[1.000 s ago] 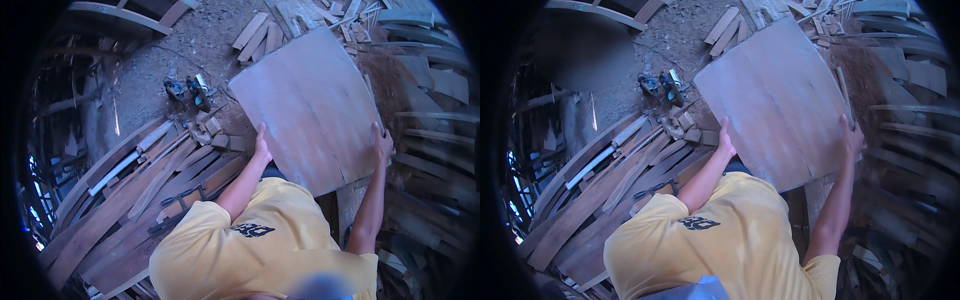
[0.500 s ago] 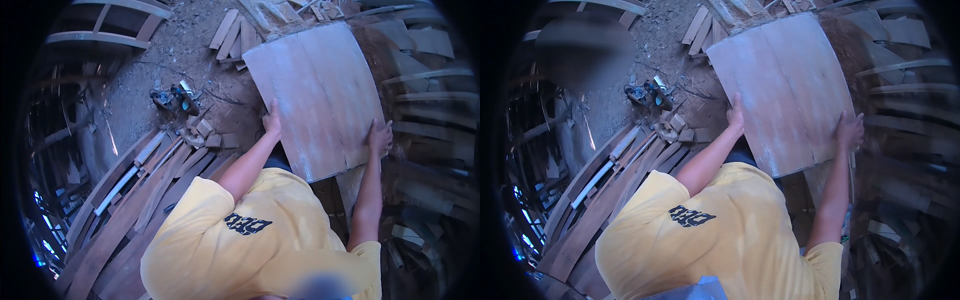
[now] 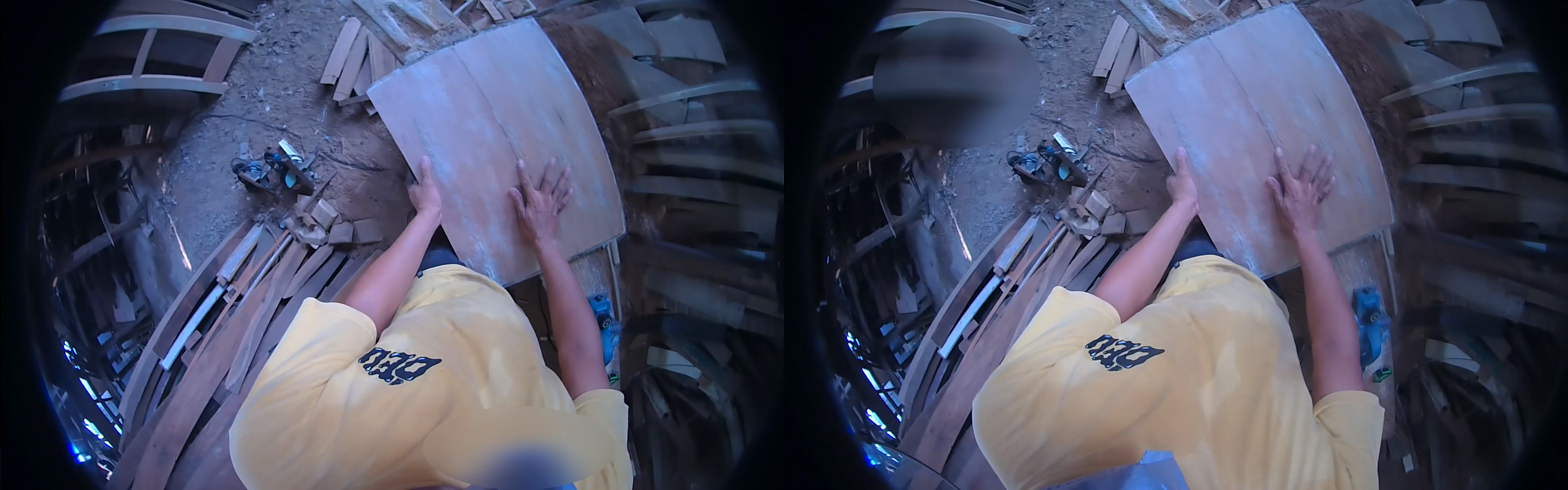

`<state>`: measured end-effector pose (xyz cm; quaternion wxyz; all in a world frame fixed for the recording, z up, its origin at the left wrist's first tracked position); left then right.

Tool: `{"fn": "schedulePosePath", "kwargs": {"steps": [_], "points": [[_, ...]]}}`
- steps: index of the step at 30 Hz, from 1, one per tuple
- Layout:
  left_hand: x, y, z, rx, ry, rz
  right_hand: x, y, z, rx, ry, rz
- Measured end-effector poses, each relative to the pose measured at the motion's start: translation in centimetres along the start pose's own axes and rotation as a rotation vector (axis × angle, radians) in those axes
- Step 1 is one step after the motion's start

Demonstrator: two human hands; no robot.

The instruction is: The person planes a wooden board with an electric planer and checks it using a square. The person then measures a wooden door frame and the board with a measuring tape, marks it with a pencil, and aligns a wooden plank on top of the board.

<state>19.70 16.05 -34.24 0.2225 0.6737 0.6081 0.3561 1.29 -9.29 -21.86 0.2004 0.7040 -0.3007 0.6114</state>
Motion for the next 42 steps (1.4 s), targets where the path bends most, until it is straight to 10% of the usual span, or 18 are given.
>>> {"fn": "schedulePosePath", "kwargs": {"steps": [16,25,29,32,33,37,41,42], "points": [[-0.7,0.2,-0.1,-0.068,0.028,-0.105,1.3,2.0,-1.9,0.019,-0.089,0.02],[-3.1,1.6,0.3,0.119,-0.086,-0.024,4.4,16.0,-17.1,-0.555,0.097,-0.019],[-6.9,0.9,1.7,0.195,-0.522,-0.13,7.2,22.3,-26.5,-0.835,0.269,-0.009],[-5.0,1.7,7.8,-0.068,-0.561,-0.101,8.5,25.7,-35.1,-1.03,0.508,0.031],[-0.5,4.6,2.8,-0.041,-0.197,0.181,9.0,26.8,-38.3,-1.095,0.569,0.037],[4.2,11.1,-4.1,-0.604,0.164,0.805,7.6,32.7,-49.1,-1.279,0.74,-0.033],[-0.6,9.2,-10.6,-1.59,-0.451,0.717,-7.0,45.6,-60.8,-1.592,0.289,0.122],[-1.7,8.1,-14.1,-1.286,-0.709,0.634,-10.9,49.1,-62.9,-1.562,0.117,0.082]]}}
Point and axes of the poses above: each hand's wrist, its own z-axis towards the middle knuckle, its own x-axis out of the back of the hand, y = z × x, the point moved 10 cm from there along z, towards the middle knuckle, and after that the axes turned 8 degrees about -z, right-handed, at the moved point
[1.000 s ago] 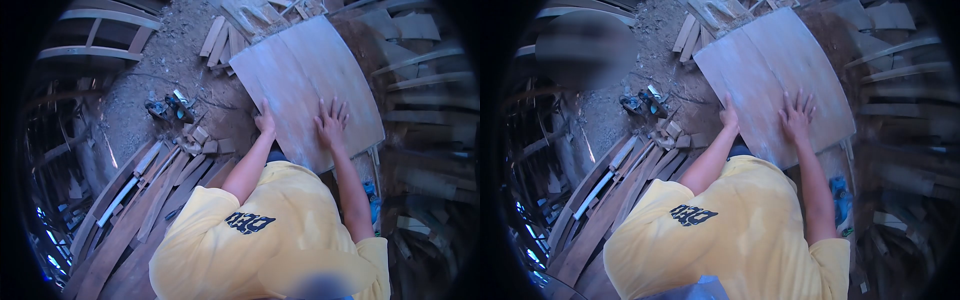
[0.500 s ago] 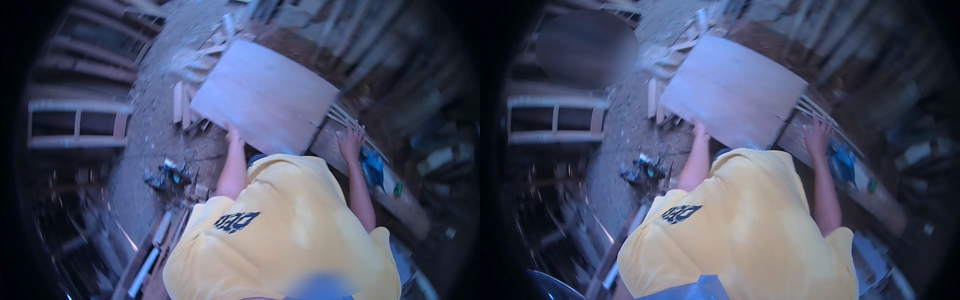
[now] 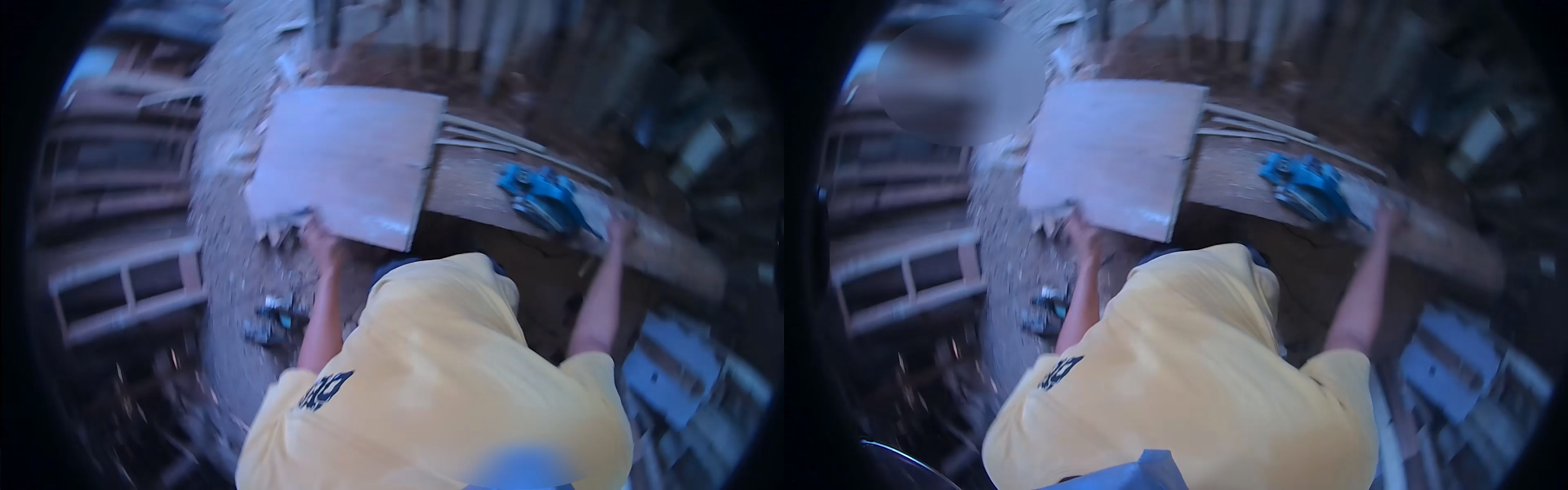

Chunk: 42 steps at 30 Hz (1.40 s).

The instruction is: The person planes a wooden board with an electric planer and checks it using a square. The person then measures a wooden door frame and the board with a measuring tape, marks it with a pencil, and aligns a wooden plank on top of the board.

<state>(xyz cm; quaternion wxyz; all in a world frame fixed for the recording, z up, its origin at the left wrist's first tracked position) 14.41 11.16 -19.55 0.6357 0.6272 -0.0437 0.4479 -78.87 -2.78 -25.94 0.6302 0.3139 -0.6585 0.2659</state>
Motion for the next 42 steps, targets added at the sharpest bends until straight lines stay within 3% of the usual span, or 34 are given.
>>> {"fn": "schedulePosePath", "kwargs": {"steps": [1,2,4,5,7,11,14,17,19,20,22,24,26,27,29,30,31,32,33,34,35,36,37,39,41,42], "points": [[-2.1,2.9,0.0,0.0,-0.092,0.068,-3.4,2.5,3.2,0.046,-0.081,-0.13],[-5.1,9.6,-0.8,-0.119,-0.336,0.153,-2.5,4.2,3.4,-0.069,-0.105,0.008],[-11.5,15.6,-2.9,-0.224,-0.637,0.02,-5.1,4.1,4.2,0.108,-0.133,-0.133],[-14.0,18.5,-4.1,-0.265,-0.801,0.076,-3.8,3.4,3.1,0.103,-0.22,-0.133],[-18.7,21.4,-6.6,-0.528,-0.946,0.11,1.4,1.9,0.4,-0.021,-0.177,-0.16],[-26.3,21.9,-9.6,-0.797,-1.105,0.335,1.3,3.4,1.8,0.022,-0.108,-0.16],[-29.4,21.6,-9.9,-0.843,-1.149,0.542,0.6,4.4,2.7,0.074,-0.055,-0.22],[-29.9,20.9,-10.8,-0.823,-1.093,0.558,2.0,4.3,1.1,0.037,-0.177,-0.122],[-26.9,21.7,-9.9,-0.706,-1.061,0.462,-0.3,5.8,2.9,0.057,-0.212,-0.105],[-25.1,21.3,-8.7,-0.634,-0.923,0.376,-0.6,5.9,3.3,0.037,-0.254,-0.158],[-21.3,18.8,-6.8,-0.442,-0.758,0.296,-1.2,6.5,3.3,-0.164,-0.367,0.357],[-17.1,13.9,-5.5,-0.263,-0.637,0.335,1.7,8.8,6.9,-0.45,0.049,0.373],[-12.9,6.5,-4.4,0.103,-0.525,0.275,9.8,2.5,1.1,-0.367,0.203,0.883],[-12.3,4.5,-3.5,0.117,-0.509,0.278,12.9,-1.4,-1.9,-0.349,0.192,0.887],[-2.4,-2.3,-3.3,0.704,0.467,0.211,21.9,-8.1,-7.7,-0.102,0.683,0.912],[-1.2,-4.2,-2.0,0.716,0.472,0.202,22.9,-11.6,-9.1,-0.086,0.689,0.911],[-4.0,-8.6,-1.8,0.975,0.394,-0.677,22.9,-14.9,-9.9,-0.121,0.6,1.033],[-7.7,-8.2,-0.2,1.108,0.259,-1.582,22.3,-18.3,-10.6,-0.154,0.502,1.157],[-6.4,-6.6,0.6,1.214,0.229,-1.476,21.9,-23.4,-11.1,0.076,0.461,1.247],[-5.0,-4.7,0.8,1.312,0.2,-1.365,21.0,-29.4,-12.9,0.193,0.241,1.459],[-6.0,-6.3,1.1,1.315,0.135,-1.315,20.1,-35.4,-15.1,0.26,-0.005,1.643],[-5.6,-5.4,1.6,1.339,0.044,-1.355,19.1,-42.9,-20.2,0.196,-0.469,1.899],[-10.6,-9.1,0.8,1.432,-0.087,-1.473,18.3,-47.6,-23.7,0.22,-0.489,1.905],[-10.1,-8.7,1.0,1.574,-0.322,-1.655,16.0,-59.7,-32.6,0.477,-0.803,1.673],[-4.1,-11.0,1.3,1.837,-0.356,-1.324,16.6,-68.7,-46.2,0.594,-0.654,1.246],[-2.1,-11.9,2.7,1.639,-0.525,-1.442,14.8,-72.9,-50.5,0.697,-0.647,1.045]]}}
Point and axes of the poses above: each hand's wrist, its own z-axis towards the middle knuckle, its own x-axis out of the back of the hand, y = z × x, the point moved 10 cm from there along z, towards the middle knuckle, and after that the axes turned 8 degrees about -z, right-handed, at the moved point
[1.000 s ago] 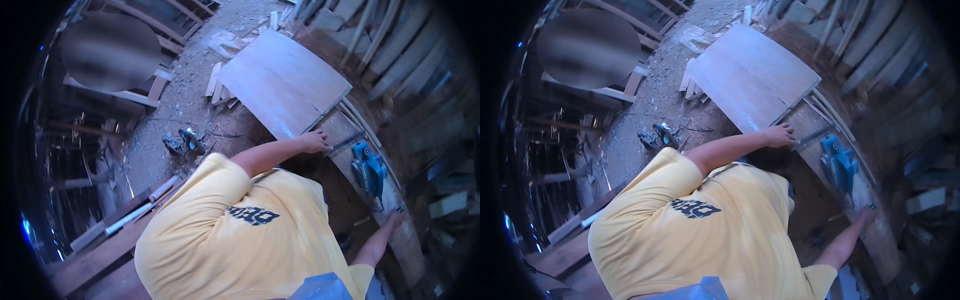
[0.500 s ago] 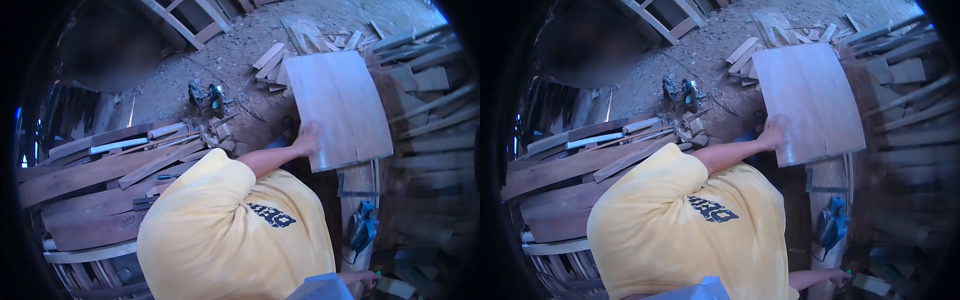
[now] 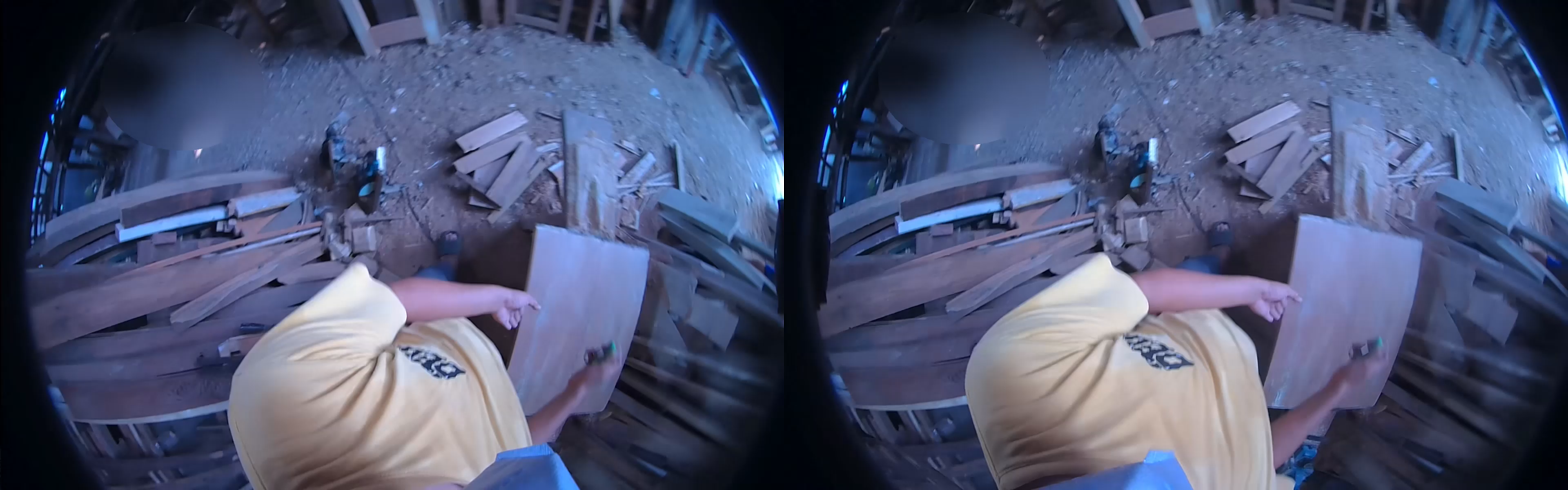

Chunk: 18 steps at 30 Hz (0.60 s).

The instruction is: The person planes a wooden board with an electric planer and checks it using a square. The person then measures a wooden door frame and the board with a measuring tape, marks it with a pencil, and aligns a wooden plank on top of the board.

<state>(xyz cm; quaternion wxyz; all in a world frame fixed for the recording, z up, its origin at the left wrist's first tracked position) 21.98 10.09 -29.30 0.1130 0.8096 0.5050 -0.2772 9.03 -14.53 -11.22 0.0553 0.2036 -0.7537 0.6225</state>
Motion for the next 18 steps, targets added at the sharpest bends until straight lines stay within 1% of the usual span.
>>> {"fn": "schedulePosePath", "kwargs": {"steps": [1,2,3,4,5,6,7,8,9,10,11,12,13,14,15,17,18], "points": [[1.1,2.2,-2.5,-0.05,-0.193,0.111,-5.8,1.0,0.4,0.007,-0.081,-0.177],[3.4,5.7,-6.4,-0.131,-0.08,0.17,-10.6,1.4,1.0,0.013,-0.107,-0.161],[7.2,8.0,-8.0,-0.151,-0.067,0.158,-14.2,2.4,1.6,-0.021,-0.123,-0.325],[11.9,12.2,-8.7,-0.397,-0.082,0.109,-17.0,3.7,2.5,-0.052,-0.136,-0.495],[17.1,16.2,-9.9,-0.641,-0.093,0.06,-19.1,6.1,3.9,-0.042,-0.157,-0.494],[21.8,20.3,-12.3,-0.934,-0.088,0.073,-19.5,8.1,5.8,0.102,-0.08,-0.796],[25.4,22.7,-20.1,-1.114,0.305,0.175,-20.4,8.4,7.1,0.254,0.013,-1.095],[31.4,23.4,-23.7,-1.162,0.413,0.05,-21.4,8.1,7.9,0.262,0.014,-1.102],[37.4,24.0,-27.1,-1.212,0.52,-0.073,-21.5,9.2,9.0,0.136,-0.08,-1.198],[42.0,22.9,-31.4,-1.353,0.493,-0.175,-20.2,10.4,9.3,-0.009,-0.166,-1.29],[46.1,20.0,-34.8,-1.332,0.452,-0.609,-19.6,9.5,8.4,-0.036,-0.147,-1.305],[50.6,17.8,-37.3,-1.423,0.478,-0.745,-20.0,8.0,7.4,-0.047,-0.107,-1.296],[51.9,15.5,-40.8,-1.396,0.559,-0.901,-20.0,6.9,6.3,-0.053,-0.071,-1.285],[54.8,13.6,-42.4,-1.463,0.52,-0.896,-20.3,6.4,6.3,0.018,-0.052,-1.304],[57.8,11.9,-42.9,-1.526,0.462,-0.896,-20.2,6.0,6.0,0.003,-0.041,-1.304],[57.2,9.4,-44.7,-1.35,0.658,-1.095,-21.0,5.0,5.8,0.01,-0.036,-1.372],[57.4,8.7,-44.2,-1.293,0.669,-1.132,-20.3,6.0,7.3,0.002,-0.027,-1.37]]}}
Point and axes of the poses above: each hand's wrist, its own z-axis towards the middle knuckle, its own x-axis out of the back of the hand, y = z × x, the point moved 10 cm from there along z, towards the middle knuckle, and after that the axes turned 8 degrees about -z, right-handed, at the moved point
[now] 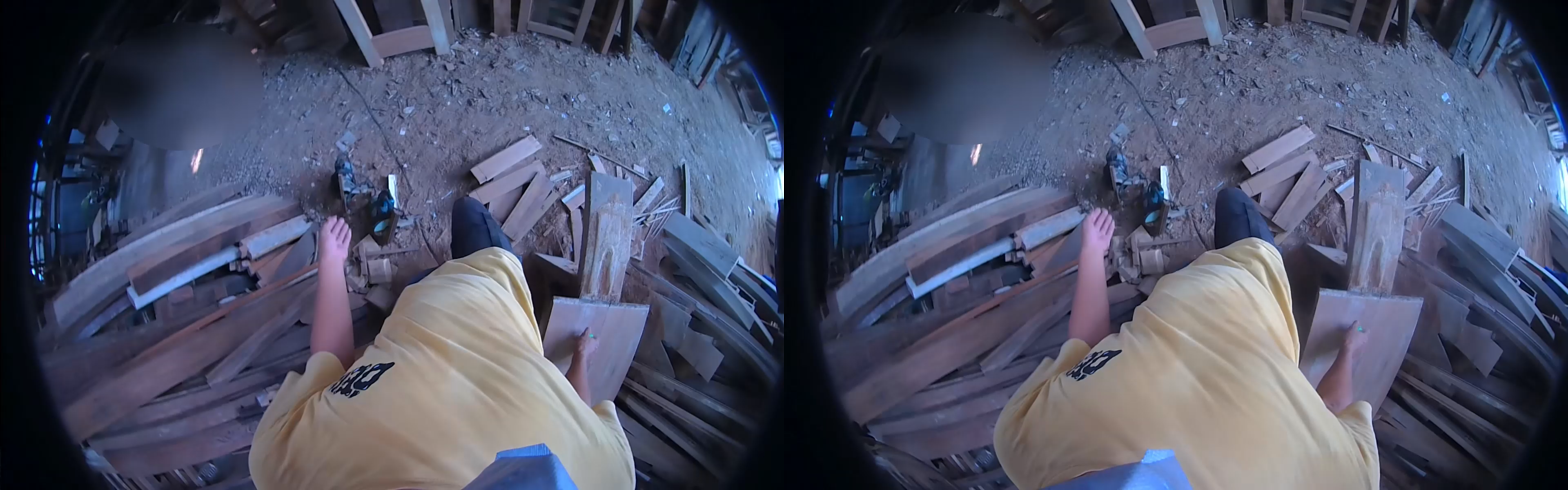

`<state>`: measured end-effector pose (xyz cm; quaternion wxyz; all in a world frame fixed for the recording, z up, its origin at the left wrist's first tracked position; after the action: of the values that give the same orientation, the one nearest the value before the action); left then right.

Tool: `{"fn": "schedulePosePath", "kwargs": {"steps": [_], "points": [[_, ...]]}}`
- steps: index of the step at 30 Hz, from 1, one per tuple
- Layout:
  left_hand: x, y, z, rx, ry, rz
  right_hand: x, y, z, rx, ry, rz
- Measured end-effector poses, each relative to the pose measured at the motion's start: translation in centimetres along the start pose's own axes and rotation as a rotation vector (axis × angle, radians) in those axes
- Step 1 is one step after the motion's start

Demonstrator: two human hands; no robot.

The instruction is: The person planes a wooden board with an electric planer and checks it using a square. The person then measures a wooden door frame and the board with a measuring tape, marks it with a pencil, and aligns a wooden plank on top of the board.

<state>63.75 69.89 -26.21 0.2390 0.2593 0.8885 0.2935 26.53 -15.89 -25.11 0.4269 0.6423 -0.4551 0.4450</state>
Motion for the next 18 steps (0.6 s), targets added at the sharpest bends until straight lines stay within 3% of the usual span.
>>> {"fn": "schedulePosePath", "kwargs": {"steps": [5,8,11,13,15,18], "points": [[0.2,-3.7,4.0,0.165,0.08,-0.021,3.4,-5.6,2.8,-0.063,0.141,0.052],[-7.1,-3.3,7.5,0.164,0.028,0.016,7.8,-14.8,3.0,-0.037,0.366,0.191],[-17.2,-1.9,13.1,0.044,-0.21,0.098,7.1,-27.7,7.5,0.119,0.469,0.224],[-24.6,-1.0,16.1,0.017,-0.217,0.311,6.6,-40.9,8.8,0.222,0.256,0.303],[-32.8,0.2,18.0,-0.016,-0.42,0.584,3.4,-52.7,12.2,0.329,0.122,0.548],[-42.8,2.4,18.7,-0.157,-0.537,0.716,8.1,-74.6,5.3,0.798,-0.107,0.686]]}}
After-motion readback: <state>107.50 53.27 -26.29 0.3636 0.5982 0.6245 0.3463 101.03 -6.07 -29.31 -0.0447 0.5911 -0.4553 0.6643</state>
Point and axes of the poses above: each hand's wrist, its own z-axis towards the middle knuckle, its own x-axis out of the back of the hand, y = z × x, the point moved 10 cm from there along z, towards the middle knuckle, and after that the axes turned 8 degrees about -z, right-handed, at the moved point
